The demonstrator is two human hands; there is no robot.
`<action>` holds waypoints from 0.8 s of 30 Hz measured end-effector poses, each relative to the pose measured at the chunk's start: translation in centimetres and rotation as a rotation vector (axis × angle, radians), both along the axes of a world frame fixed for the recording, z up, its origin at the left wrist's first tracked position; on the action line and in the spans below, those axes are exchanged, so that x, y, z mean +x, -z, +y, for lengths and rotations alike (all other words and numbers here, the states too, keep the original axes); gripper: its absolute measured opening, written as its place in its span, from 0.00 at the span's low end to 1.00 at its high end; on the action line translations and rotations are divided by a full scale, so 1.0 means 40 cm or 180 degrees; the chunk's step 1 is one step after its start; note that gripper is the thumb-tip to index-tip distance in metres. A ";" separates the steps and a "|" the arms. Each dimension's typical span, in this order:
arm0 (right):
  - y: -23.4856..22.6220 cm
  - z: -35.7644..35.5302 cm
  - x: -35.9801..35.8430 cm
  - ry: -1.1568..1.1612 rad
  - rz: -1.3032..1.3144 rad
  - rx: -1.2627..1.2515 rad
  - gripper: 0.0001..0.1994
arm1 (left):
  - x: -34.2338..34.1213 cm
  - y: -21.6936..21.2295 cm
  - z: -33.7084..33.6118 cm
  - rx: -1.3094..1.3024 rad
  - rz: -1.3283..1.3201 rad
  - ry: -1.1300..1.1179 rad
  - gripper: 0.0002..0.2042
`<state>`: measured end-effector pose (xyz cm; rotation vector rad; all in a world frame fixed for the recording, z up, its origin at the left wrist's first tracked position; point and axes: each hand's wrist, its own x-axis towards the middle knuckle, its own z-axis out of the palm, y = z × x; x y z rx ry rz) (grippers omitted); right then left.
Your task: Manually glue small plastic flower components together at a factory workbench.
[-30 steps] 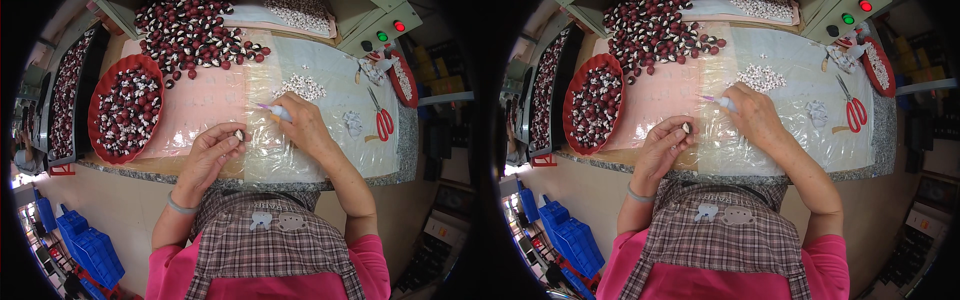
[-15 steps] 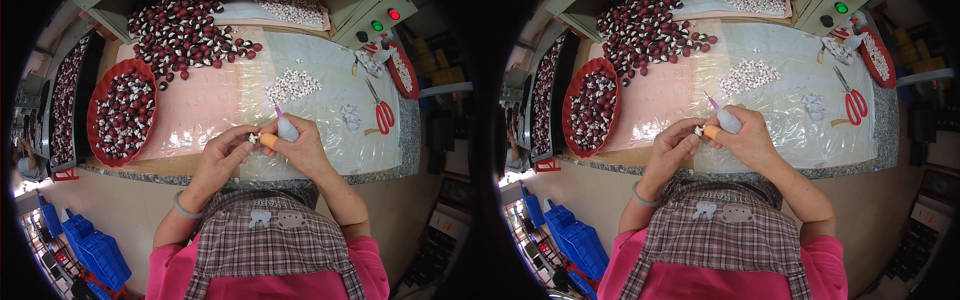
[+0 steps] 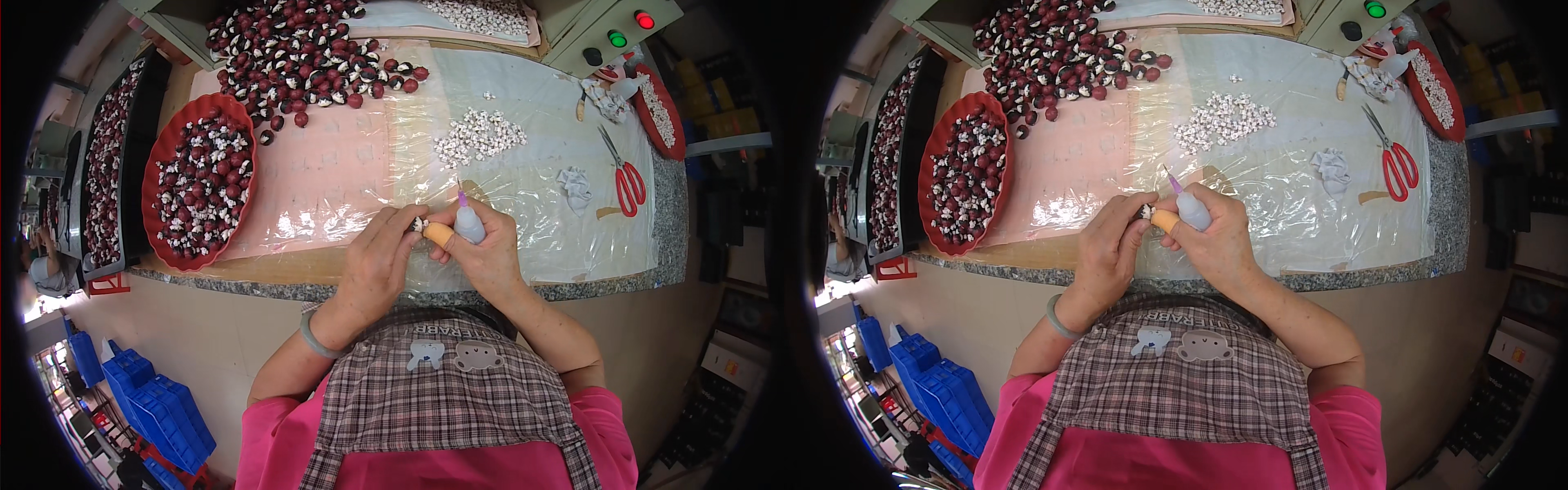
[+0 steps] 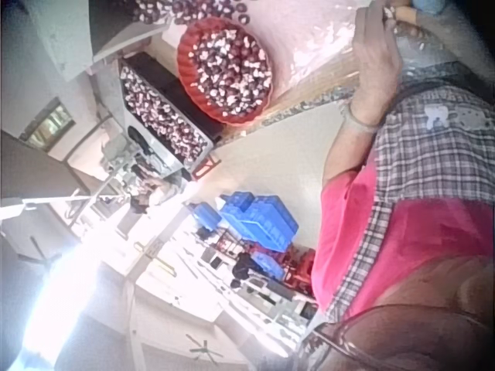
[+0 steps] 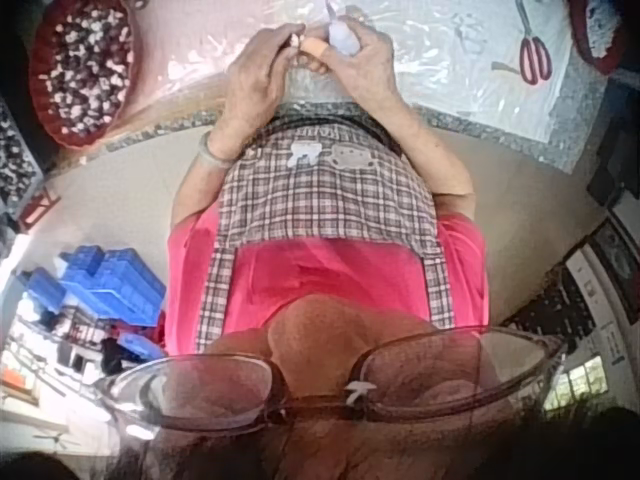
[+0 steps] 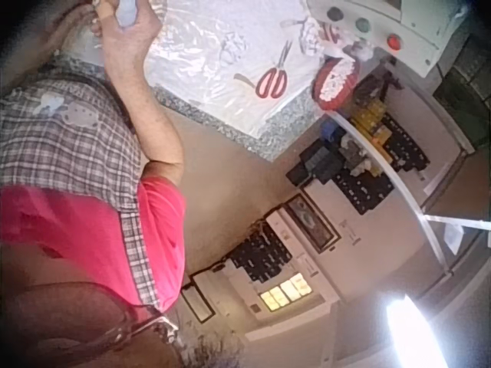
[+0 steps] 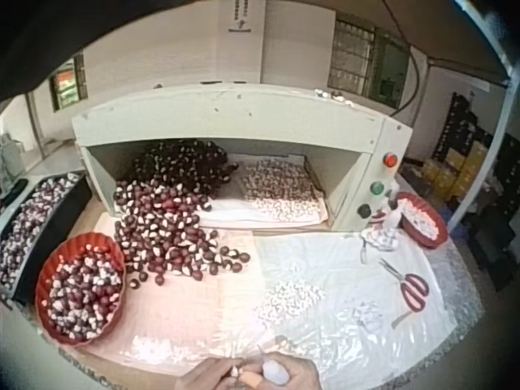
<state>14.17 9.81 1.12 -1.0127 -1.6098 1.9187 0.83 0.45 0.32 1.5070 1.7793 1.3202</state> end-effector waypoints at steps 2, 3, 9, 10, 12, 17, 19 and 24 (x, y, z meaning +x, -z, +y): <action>0.003 -0.007 -0.002 0.0073 0.0041 0.0042 0.04 | 0.002 -0.005 -0.004 0.0008 0.0083 -0.0014 0.13; 0.001 -0.007 -0.004 0.0050 0.0021 0.0130 0.04 | 0.000 -0.006 -0.005 -0.0001 0.0100 -0.0025 0.13; -0.008 0.016 -0.012 -0.0141 0.0100 0.0020 0.08 | -0.033 -0.029 -0.006 -0.0193 -0.0396 -0.0099 0.11; -0.027 0.016 -0.012 -0.0062 0.0235 -0.0092 0.10 | -0.052 -0.059 -0.010 -0.0316 -0.0368 -0.0134 0.11; -0.041 0.028 0.006 -0.0022 0.0225 -0.0059 0.12 | -0.120 -0.075 -0.030 -0.0131 0.0065 -0.0764 0.11; -0.005 0.060 0.047 -0.0057 0.0185 0.0123 0.08 | -0.334 -0.130 -0.101 -0.0013 0.1873 -0.1441 0.12; -0.003 0.064 0.045 -0.0073 0.0098 0.0118 0.07 | -0.358 -0.129 -0.101 -0.0233 0.2964 -0.1377 0.13; -0.016 0.066 0.047 -0.0130 0.0018 0.0134 0.07 | -0.303 -0.089 0.026 0.0143 0.2109 -0.0820 0.15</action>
